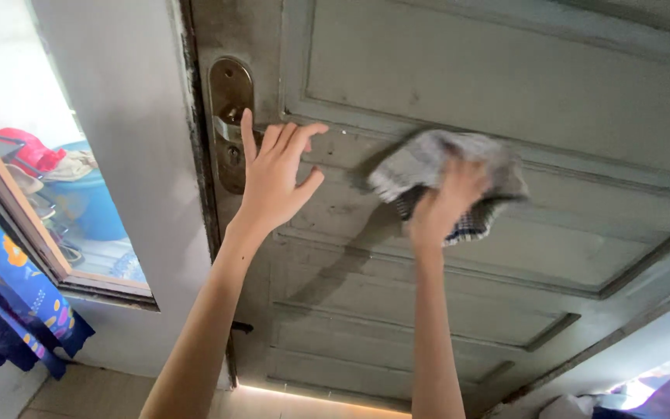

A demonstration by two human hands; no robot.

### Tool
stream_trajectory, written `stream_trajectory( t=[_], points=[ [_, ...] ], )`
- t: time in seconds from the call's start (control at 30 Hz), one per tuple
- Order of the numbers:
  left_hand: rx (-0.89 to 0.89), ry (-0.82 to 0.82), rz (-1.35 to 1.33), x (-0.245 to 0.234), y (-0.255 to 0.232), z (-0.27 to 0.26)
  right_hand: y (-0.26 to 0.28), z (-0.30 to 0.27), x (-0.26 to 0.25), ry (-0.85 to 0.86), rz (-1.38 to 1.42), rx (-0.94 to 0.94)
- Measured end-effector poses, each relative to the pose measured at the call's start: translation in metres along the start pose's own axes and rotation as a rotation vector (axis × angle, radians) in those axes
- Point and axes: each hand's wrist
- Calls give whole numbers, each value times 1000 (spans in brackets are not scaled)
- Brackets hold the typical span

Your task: Wiping the surface of a wooden door using a cloth.

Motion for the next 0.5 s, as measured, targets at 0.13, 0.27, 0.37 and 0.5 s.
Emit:
stream_trajectory(
  t=[0.13, 0.27, 0.37, 0.5],
  points=[
    [-4, 0, 17, 0, -2, 1, 47, 2, -24, 236, -50, -147],
    [-18, 0, 50, 2, -3, 2, 4, 5, -37, 336, -26, 5],
    [14, -16, 111, 1, 2, -2, -11, 4, -39, 222, -67, 44],
    [37, -35, 197, 7, 7, -2, 10, 0, -53, 150, -38, 12]
  ],
)
Point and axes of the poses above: each hand's wrist, its own z-axis towards the middle knuckle, its own x-axis out of the palm, y = z × x, and after that the axes turned 15 degrees about y, right-handed
